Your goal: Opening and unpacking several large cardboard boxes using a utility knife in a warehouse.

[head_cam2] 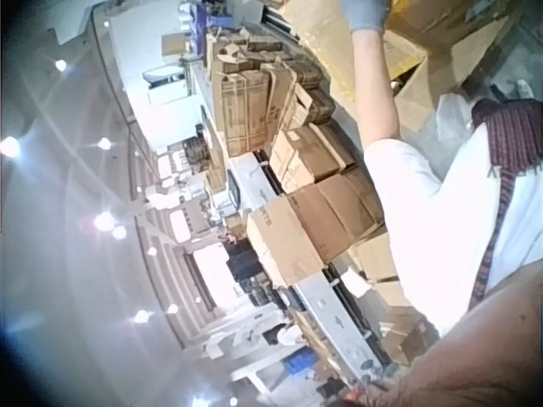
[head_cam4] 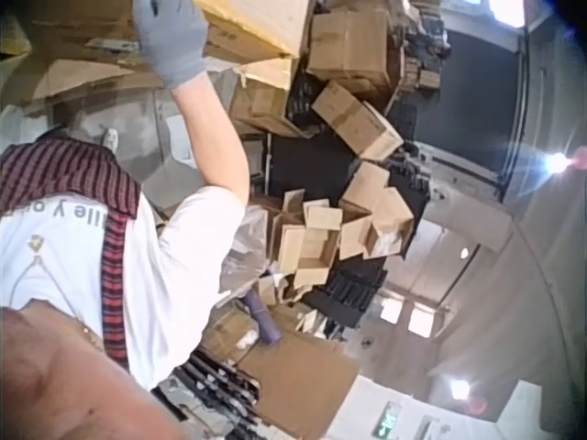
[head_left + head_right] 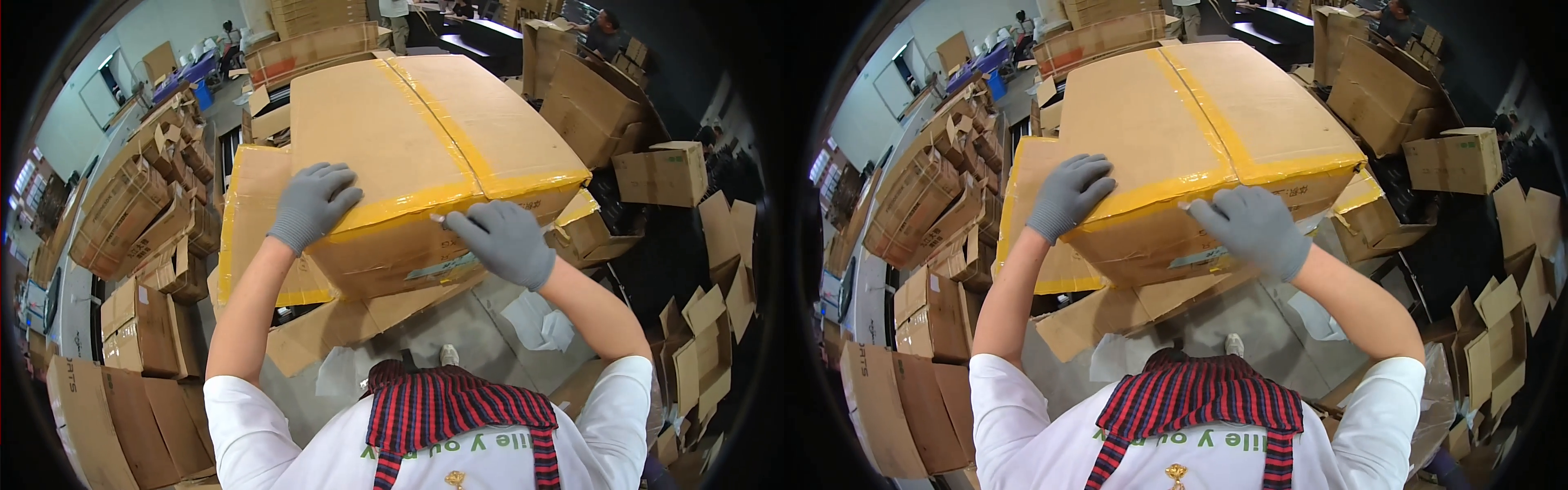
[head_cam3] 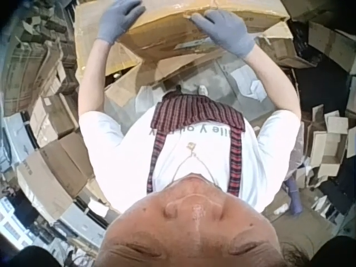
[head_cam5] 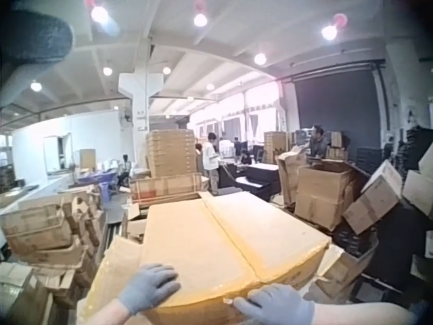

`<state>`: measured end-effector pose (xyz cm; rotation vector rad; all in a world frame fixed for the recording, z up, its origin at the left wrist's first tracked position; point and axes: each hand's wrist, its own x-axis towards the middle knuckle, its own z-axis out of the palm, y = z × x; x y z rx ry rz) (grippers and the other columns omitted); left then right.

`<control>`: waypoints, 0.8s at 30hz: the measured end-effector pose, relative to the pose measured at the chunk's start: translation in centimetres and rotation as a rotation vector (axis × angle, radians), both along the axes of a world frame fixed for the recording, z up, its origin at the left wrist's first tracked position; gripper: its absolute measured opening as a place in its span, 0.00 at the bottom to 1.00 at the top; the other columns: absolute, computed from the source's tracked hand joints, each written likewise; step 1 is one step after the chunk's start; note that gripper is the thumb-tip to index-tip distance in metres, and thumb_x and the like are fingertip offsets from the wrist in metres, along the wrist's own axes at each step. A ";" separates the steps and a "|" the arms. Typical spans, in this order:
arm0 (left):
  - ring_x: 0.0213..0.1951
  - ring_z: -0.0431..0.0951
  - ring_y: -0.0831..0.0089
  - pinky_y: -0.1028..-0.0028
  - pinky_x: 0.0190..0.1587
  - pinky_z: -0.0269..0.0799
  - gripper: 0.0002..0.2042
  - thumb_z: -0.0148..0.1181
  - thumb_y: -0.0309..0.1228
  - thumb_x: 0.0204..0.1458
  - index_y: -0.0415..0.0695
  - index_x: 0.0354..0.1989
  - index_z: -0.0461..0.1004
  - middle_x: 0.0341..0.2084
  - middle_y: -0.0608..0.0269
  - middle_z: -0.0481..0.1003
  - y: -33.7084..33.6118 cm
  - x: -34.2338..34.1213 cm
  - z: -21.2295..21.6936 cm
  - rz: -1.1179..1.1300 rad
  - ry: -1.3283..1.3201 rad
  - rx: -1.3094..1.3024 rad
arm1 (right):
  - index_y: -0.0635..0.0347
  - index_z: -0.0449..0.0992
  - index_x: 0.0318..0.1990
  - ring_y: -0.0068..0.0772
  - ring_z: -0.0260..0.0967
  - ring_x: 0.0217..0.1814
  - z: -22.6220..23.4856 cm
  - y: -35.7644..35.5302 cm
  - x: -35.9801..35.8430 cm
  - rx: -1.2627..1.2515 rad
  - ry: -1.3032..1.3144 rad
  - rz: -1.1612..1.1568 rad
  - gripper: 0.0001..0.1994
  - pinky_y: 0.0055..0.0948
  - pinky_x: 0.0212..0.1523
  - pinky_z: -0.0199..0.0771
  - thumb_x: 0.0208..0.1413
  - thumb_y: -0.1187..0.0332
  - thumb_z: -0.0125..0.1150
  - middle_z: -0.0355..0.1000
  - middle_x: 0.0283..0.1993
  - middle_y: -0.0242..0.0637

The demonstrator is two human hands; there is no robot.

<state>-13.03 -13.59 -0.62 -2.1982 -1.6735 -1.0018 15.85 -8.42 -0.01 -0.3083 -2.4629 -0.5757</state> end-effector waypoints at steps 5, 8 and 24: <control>0.38 0.71 0.62 0.68 0.41 0.67 0.11 0.55 0.37 0.46 0.43 0.31 0.74 0.33 0.62 0.74 -0.5 0.6 0.6 0.016 -0.013 -0.061 | 0.49 0.70 0.39 0.26 0.60 0.23 -0.6 -0.7 -2.3 0.018 0.031 0.029 0.12 0.24 0.23 0.62 0.43 0.70 0.56 0.58 0.25 0.29; 0.39 0.71 0.63 0.68 0.42 0.67 0.10 0.55 0.37 0.46 0.43 0.31 0.74 0.35 0.62 0.74 -0.6 0.0 0.0 0.030 0.002 -0.003 | 0.49 0.70 0.39 0.26 0.60 0.23 -0.3 -0.9 -2.9 0.026 0.039 0.065 0.12 0.24 0.23 0.62 0.43 0.70 0.56 0.58 0.25 0.29; 0.40 0.70 0.61 0.66 0.43 0.64 0.13 0.56 0.41 0.46 0.43 0.32 0.72 0.35 0.60 0.72 -0.7 3.8 0.7 -0.054 0.124 -0.089 | 0.51 0.69 0.41 0.31 0.64 0.27 0.5 1.2 1.2 -0.001 -0.118 -0.175 0.15 0.29 0.27 0.64 0.42 0.72 0.53 0.61 0.25 0.31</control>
